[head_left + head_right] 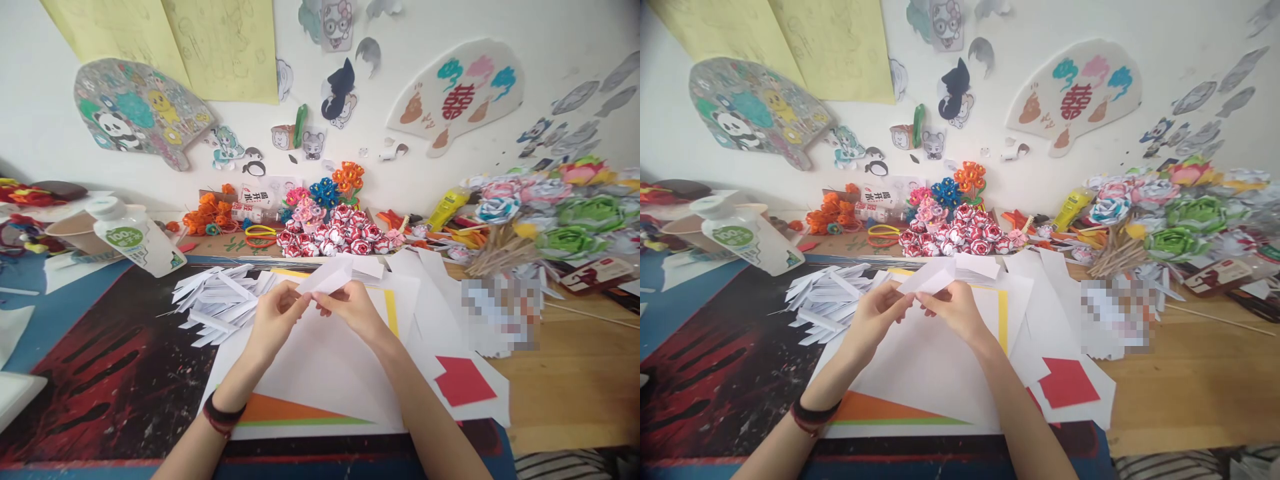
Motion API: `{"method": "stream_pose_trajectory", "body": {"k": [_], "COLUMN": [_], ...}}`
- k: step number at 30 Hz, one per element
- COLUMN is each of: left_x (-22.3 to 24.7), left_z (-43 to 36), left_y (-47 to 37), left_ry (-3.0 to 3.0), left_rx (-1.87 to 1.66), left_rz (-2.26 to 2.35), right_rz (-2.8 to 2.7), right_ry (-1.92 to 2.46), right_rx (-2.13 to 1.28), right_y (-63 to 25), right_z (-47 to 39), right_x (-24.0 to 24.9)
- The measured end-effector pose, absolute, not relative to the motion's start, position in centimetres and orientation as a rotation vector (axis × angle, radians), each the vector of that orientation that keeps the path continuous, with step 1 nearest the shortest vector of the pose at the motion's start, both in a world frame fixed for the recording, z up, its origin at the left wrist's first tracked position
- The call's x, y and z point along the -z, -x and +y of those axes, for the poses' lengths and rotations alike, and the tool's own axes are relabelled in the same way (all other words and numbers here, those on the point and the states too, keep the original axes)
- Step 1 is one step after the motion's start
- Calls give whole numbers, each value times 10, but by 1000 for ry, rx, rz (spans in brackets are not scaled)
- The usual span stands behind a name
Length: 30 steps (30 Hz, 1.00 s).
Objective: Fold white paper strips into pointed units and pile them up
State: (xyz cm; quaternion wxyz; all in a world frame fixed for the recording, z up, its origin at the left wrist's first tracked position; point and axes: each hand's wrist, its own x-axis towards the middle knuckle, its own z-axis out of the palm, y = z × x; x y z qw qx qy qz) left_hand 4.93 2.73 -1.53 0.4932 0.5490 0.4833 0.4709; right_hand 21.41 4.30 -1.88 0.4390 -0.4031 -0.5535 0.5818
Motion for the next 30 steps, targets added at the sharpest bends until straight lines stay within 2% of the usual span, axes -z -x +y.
{"method": "stream_pose_trajectory", "body": {"k": [9,18,30], "left_x": [7,7,6], "left_z": [27,22,24], "left_y": [-41,-48,-45], "left_ry": [-1293,-1379,-1284], "left_rx": [-1047,-1029,-1131], "left_rz": [1107,1205,1181], "right_rz": [-1453,-1436,-1429], "right_ry": [886,1047,1076], "right_rx": [-1553,-1384,-1342], "right_y": [-217,-217,-231], "right_z": [40,43,48], "right_x": [14,22,18]}}
